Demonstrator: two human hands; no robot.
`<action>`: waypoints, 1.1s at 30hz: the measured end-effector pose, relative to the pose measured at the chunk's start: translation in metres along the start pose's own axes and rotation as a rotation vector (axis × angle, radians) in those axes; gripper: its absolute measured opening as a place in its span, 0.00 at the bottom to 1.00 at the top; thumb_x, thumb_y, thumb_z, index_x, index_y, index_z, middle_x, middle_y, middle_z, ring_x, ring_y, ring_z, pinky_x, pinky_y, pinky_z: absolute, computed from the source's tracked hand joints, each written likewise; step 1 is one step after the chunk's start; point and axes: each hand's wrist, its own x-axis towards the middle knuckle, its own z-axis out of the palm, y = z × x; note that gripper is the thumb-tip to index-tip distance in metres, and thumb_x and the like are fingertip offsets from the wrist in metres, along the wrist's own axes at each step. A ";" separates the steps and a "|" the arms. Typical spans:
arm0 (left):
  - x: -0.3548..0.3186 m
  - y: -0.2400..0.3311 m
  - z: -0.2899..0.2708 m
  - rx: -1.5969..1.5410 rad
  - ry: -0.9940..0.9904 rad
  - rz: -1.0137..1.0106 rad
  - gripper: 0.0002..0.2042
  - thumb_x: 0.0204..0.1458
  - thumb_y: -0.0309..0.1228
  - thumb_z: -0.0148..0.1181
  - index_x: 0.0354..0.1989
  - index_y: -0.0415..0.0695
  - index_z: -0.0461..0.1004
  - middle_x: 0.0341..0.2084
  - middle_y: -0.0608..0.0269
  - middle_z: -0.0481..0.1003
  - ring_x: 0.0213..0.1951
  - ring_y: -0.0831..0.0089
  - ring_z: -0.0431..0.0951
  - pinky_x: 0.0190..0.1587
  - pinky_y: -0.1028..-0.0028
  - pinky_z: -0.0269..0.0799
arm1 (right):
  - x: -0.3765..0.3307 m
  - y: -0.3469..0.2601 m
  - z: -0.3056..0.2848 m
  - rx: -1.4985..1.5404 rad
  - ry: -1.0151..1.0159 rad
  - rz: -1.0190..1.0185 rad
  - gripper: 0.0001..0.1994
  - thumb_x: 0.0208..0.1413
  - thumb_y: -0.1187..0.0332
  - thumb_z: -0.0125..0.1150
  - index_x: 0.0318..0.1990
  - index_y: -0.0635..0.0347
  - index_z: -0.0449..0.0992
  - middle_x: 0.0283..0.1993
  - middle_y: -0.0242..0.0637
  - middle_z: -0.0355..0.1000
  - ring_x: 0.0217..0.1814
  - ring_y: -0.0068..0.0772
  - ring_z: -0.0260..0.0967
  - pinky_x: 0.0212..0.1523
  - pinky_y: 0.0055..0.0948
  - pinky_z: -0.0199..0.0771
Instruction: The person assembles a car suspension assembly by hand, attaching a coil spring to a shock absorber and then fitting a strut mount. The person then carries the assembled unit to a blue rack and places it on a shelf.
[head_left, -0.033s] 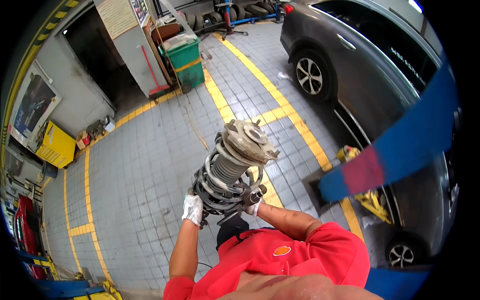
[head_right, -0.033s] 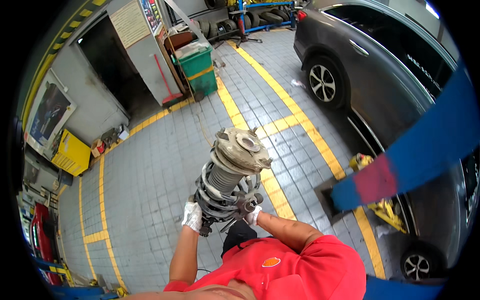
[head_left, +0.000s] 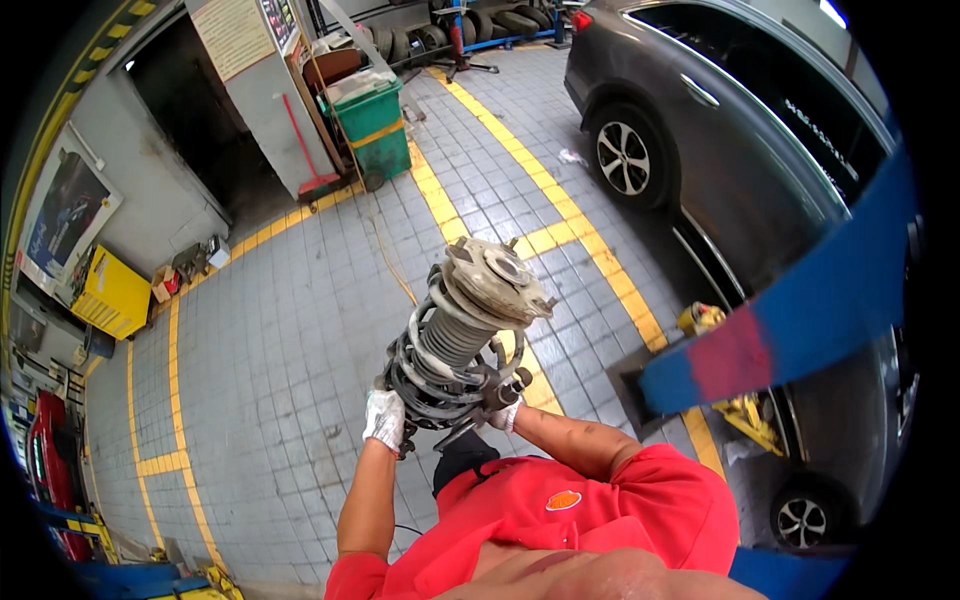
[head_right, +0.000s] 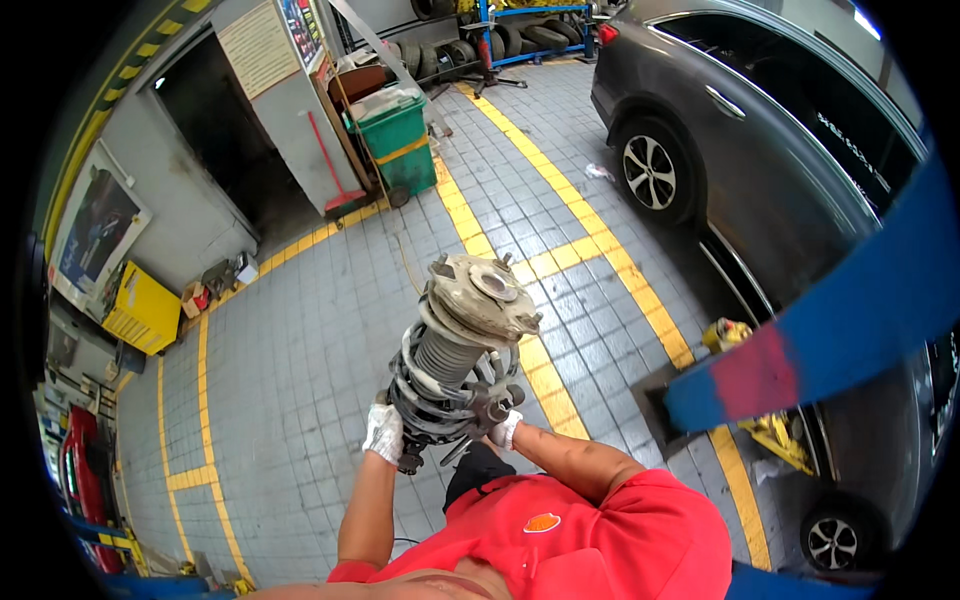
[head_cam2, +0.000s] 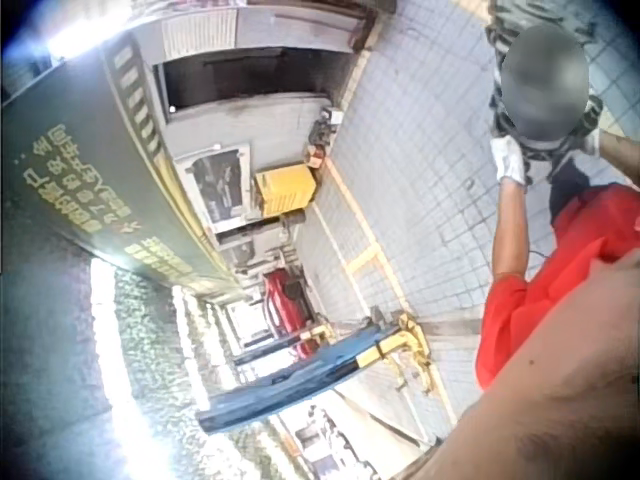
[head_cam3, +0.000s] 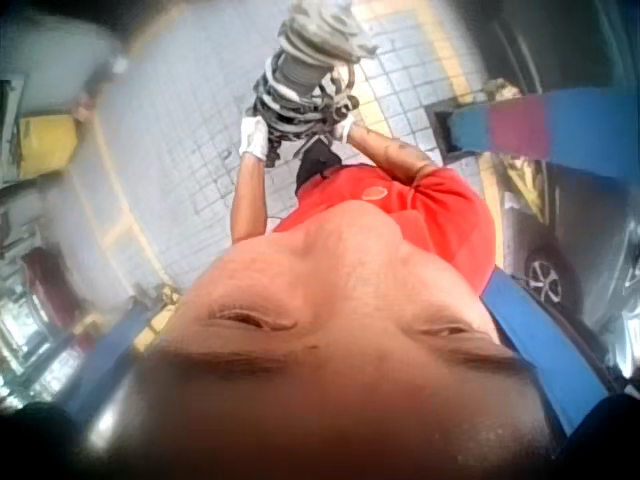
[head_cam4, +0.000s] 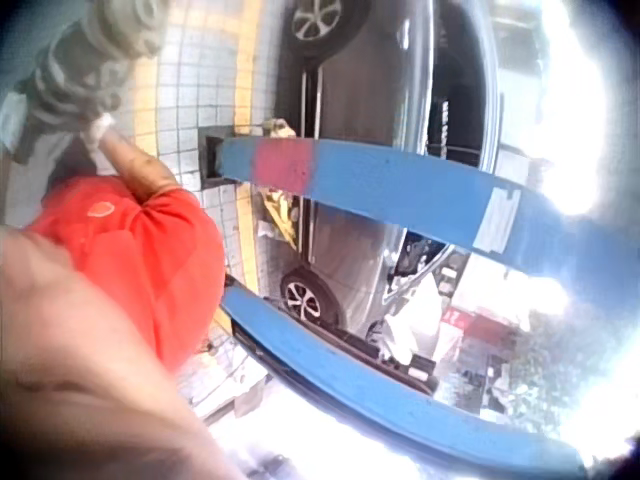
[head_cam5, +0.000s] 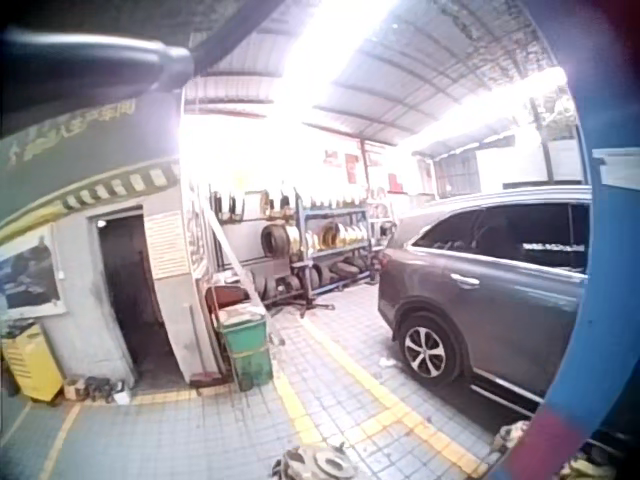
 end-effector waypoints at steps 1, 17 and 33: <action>0.034 0.024 0.006 0.028 0.006 -0.067 0.21 0.57 0.37 0.68 0.54 0.37 0.75 0.37 0.56 0.82 0.36 0.68 0.82 0.36 0.65 0.80 | 0.039 0.008 -0.019 0.025 0.008 0.018 0.25 0.61 0.71 0.59 0.67 0.55 0.69 0.62 0.35 0.72 0.59 0.37 0.70 0.60 0.36 0.74; 0.781 0.371 0.267 0.302 -0.060 0.152 0.17 0.65 0.34 0.59 0.56 0.34 0.76 0.43 0.56 0.82 0.42 0.68 0.81 0.46 0.69 0.78 | 0.761 -0.146 -0.423 0.229 0.109 0.179 0.21 0.68 0.66 0.56 0.66 0.54 0.69 0.69 0.38 0.69 0.67 0.40 0.70 0.68 0.44 0.70; 1.497 0.699 0.717 0.329 -0.171 0.120 0.14 0.63 0.31 0.56 0.54 0.39 0.74 0.40 0.56 0.81 0.35 0.68 0.81 0.37 0.66 0.79 | 1.390 -0.261 -0.990 0.710 0.251 0.112 0.26 0.67 0.49 0.55 0.67 0.50 0.70 0.62 0.34 0.74 0.60 0.34 0.73 0.56 0.34 0.75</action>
